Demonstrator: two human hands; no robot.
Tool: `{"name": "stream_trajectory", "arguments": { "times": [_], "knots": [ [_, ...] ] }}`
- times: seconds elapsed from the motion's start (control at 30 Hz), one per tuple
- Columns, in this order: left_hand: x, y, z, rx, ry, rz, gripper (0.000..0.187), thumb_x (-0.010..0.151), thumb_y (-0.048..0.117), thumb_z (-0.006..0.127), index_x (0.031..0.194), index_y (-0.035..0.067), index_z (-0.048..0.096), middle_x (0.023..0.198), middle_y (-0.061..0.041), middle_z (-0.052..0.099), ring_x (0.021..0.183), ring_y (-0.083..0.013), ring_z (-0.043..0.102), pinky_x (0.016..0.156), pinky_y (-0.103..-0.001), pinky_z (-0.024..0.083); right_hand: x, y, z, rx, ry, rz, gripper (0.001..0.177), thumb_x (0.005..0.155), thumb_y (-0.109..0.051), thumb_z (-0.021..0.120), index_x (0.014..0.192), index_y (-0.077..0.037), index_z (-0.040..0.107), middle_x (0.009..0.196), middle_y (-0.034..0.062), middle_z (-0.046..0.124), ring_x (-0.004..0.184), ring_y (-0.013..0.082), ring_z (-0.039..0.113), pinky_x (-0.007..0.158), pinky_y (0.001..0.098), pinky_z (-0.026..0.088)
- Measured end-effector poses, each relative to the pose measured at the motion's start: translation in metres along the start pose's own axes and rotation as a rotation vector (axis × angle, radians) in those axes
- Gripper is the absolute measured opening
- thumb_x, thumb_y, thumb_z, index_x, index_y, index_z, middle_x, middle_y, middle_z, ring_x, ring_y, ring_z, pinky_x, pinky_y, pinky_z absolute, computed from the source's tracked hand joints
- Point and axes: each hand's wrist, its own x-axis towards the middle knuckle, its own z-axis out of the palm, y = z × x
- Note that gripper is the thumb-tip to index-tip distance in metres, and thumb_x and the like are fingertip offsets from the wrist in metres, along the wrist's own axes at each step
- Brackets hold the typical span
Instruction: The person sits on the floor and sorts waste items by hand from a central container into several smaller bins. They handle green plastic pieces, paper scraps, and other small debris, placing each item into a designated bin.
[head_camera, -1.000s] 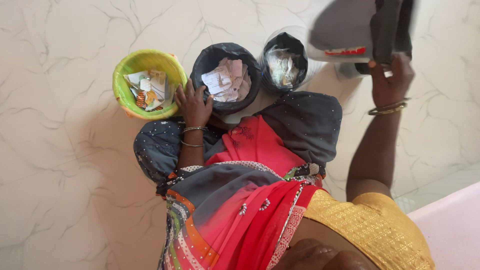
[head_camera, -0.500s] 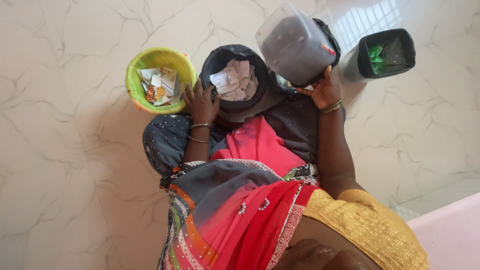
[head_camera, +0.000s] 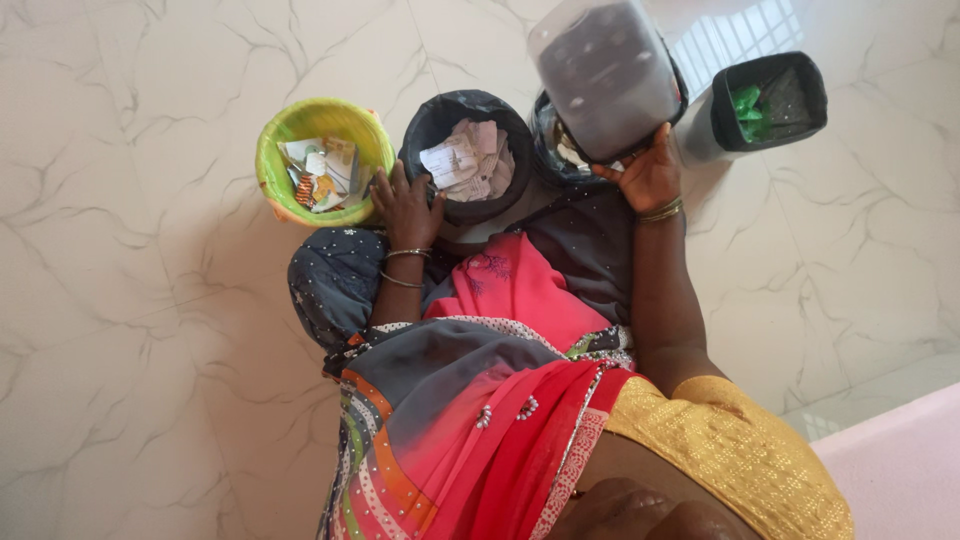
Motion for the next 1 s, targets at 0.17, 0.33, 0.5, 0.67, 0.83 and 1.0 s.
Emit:
{"name": "stream_trajectory", "arguments": {
  "times": [0.17, 0.33, 0.5, 0.67, 0.83, 1.0],
  "knots": [
    [-0.003, -0.005, 0.004, 0.011, 0.024, 0.028, 0.043, 0.09, 0.042, 0.073, 0.123, 0.014, 0.071, 0.157, -0.024, 0.04, 0.15, -0.0505, 0.022, 0.118, -0.07, 0.016, -0.004, -0.036, -0.003, -0.496, 0.129, -0.356, 0.054, 0.101, -0.05, 0.065, 0.138, -0.012, 0.053, 0.128, 0.0119, 0.068, 0.113, 0.0326, 0.072, 0.081, 0.0548, 0.065],
    [0.001, -0.005, 0.004, 0.025, 0.021, 0.017, 0.042, 0.088, 0.043, 0.073, 0.121, 0.016, 0.072, 0.157, -0.022, 0.042, 0.149, -0.0491, 0.024, 0.119, -0.069, 0.016, 0.004, -0.095, -0.048, -1.154, 0.302, -0.68, 0.034, 0.112, -0.031, 0.078, 0.117, -0.002, 0.061, 0.102, 0.0121, 0.062, 0.087, 0.0254, 0.056, 0.075, 0.0387, 0.048],
    [0.002, -0.005, 0.001, 0.019, 0.019, 0.022, 0.043, 0.089, 0.042, 0.073, 0.122, 0.015, 0.072, 0.157, -0.022, 0.043, 0.149, -0.0492, 0.024, 0.118, -0.069, 0.016, 0.004, -0.125, -0.059, -1.767, 0.391, -0.951, 0.026, 0.1, -0.015, 0.08, 0.114, -0.001, 0.063, 0.113, 0.018, 0.065, 0.11, 0.0365, 0.059, 0.094, 0.0507, 0.048],
    [0.003, -0.005, -0.001, 0.026, 0.007, 0.026, 0.044, 0.089, 0.042, 0.073, 0.124, 0.015, 0.073, 0.157, -0.022, 0.043, 0.149, -0.0486, 0.025, 0.12, -0.067, 0.016, 0.019, -0.122, -0.067, -2.014, 0.42, -0.974, 0.028, 0.091, -0.014, 0.084, 0.111, -0.003, 0.067, 0.118, 0.0168, 0.066, 0.119, 0.0391, 0.056, 0.099, 0.0542, 0.047],
    [0.005, -0.008, 0.0, 0.029, 0.012, 0.039, 0.043, 0.09, 0.042, 0.073, 0.124, 0.016, 0.072, 0.158, -0.021, 0.044, 0.149, -0.0476, 0.026, 0.12, -0.066, 0.016, 0.029, -0.121, -0.08, -2.036, 0.462, -0.937, 0.024, 0.088, -0.006, 0.08, 0.109, -0.003, 0.068, 0.121, 0.0162, 0.066, 0.124, 0.0381, 0.055, 0.104, 0.0545, 0.046],
    [0.008, -0.009, 0.002, 0.04, 0.006, 0.047, 0.043, 0.089, 0.042, 0.073, 0.124, 0.016, 0.073, 0.158, -0.021, 0.043, 0.149, -0.0475, 0.026, 0.12, -0.065, 0.016, 0.046, -0.121, -0.101, -2.159, 0.415, -0.943, 0.023, 0.085, -0.008, 0.081, 0.105, -0.008, 0.07, 0.122, 0.0115, 0.067, 0.128, 0.034, 0.056, 0.11, 0.0535, 0.046]
  ]
}}
